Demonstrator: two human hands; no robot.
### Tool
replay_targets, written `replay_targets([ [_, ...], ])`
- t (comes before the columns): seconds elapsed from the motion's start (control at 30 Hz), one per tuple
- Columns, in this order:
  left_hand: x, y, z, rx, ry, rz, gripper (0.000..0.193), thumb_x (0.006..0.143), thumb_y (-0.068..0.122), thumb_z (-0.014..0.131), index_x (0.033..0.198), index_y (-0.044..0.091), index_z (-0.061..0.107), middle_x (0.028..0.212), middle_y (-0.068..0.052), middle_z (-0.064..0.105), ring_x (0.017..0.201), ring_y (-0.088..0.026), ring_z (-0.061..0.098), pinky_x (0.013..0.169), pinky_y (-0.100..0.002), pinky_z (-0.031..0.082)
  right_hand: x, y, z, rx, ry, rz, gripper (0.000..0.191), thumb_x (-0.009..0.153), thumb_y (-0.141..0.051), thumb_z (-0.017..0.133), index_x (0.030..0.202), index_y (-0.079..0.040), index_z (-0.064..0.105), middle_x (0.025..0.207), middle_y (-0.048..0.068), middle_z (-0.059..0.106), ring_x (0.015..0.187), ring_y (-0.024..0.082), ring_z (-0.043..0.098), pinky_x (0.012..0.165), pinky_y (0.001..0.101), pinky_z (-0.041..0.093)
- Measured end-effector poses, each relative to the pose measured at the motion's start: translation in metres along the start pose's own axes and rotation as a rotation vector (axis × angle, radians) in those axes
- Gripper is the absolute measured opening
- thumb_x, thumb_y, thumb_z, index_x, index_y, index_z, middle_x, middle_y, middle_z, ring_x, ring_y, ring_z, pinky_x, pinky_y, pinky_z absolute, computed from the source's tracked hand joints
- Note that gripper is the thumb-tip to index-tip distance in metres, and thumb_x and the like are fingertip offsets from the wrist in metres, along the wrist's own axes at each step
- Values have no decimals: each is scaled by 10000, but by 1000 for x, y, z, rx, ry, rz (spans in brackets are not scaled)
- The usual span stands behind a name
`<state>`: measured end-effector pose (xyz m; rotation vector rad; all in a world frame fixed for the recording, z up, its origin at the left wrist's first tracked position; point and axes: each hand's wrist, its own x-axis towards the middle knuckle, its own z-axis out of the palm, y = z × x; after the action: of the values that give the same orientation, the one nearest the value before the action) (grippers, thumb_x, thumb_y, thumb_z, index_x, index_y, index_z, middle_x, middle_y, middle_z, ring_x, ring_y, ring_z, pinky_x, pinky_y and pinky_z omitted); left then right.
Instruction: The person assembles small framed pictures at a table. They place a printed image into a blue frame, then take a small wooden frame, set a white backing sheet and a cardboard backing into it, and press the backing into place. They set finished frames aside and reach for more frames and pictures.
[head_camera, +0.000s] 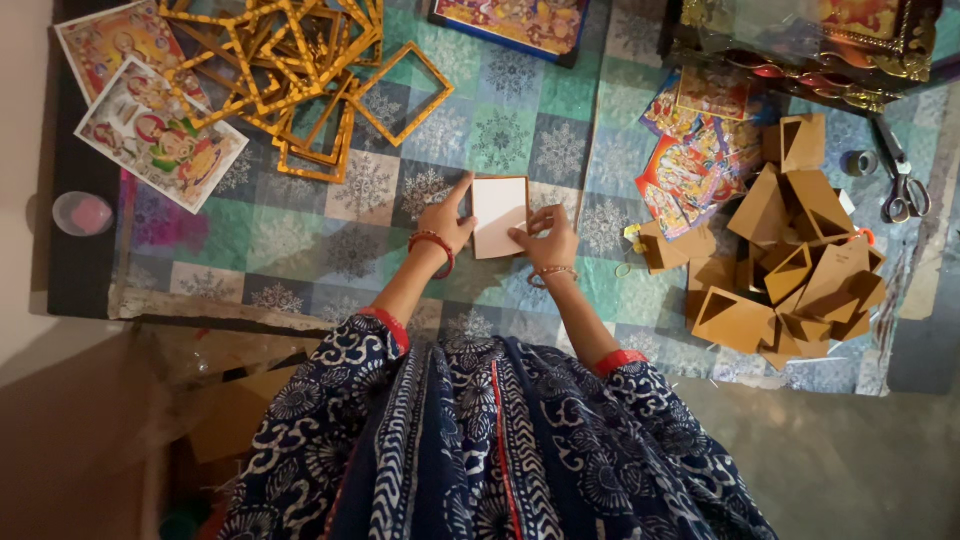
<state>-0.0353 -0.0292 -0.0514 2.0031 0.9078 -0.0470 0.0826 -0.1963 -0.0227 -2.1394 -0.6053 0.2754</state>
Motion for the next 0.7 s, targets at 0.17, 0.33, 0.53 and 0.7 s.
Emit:
replay_targets([
  [0.17, -4, 3, -1, 91, 5, 33, 914, 817, 339, 816, 1572, 420, 307, 862, -208, 732, 874, -419, 714, 813, -497, 575, -3, 0, 1, -1, 23, 34, 499, 635, -213, 982, 933, -84, 604, 790, 46, 713, 736, 171, 712, 689, 340, 577],
  [0.33, -7, 4, 2, 88, 31, 38, 960, 773, 340, 845, 1571, 390, 314, 825, -189, 737, 846, -409, 725, 804, -498, 576, -6, 1, 3, -10, 56, 46, 507, 631, -209, 986, 930, -67, 603, 776, 53, 697, 708, 175, 692, 665, 339, 572],
  [0.53, -6, 3, 5, 62, 60, 39, 960, 767, 329, 865, 1567, 386, 338, 841, -171, 744, 855, -400, 731, 797, -502, 577, -10, 3, 4, 16, 53, 82, 432, 697, -216, 957, 918, -53, 624, 772, 59, 686, 695, 165, 678, 637, 318, 576],
  [0.7, -7, 3, 6, 69, 47, 19, 961, 774, 343, 873, 1569, 391, 335, 847, -188, 737, 861, -404, 724, 793, -510, 569, -16, 5, -12, -27, -30, 0, 278, 813, -188, 883, 916, -40, 671, 868, 77, 680, 698, 166, 699, 648, 310, 571],
])
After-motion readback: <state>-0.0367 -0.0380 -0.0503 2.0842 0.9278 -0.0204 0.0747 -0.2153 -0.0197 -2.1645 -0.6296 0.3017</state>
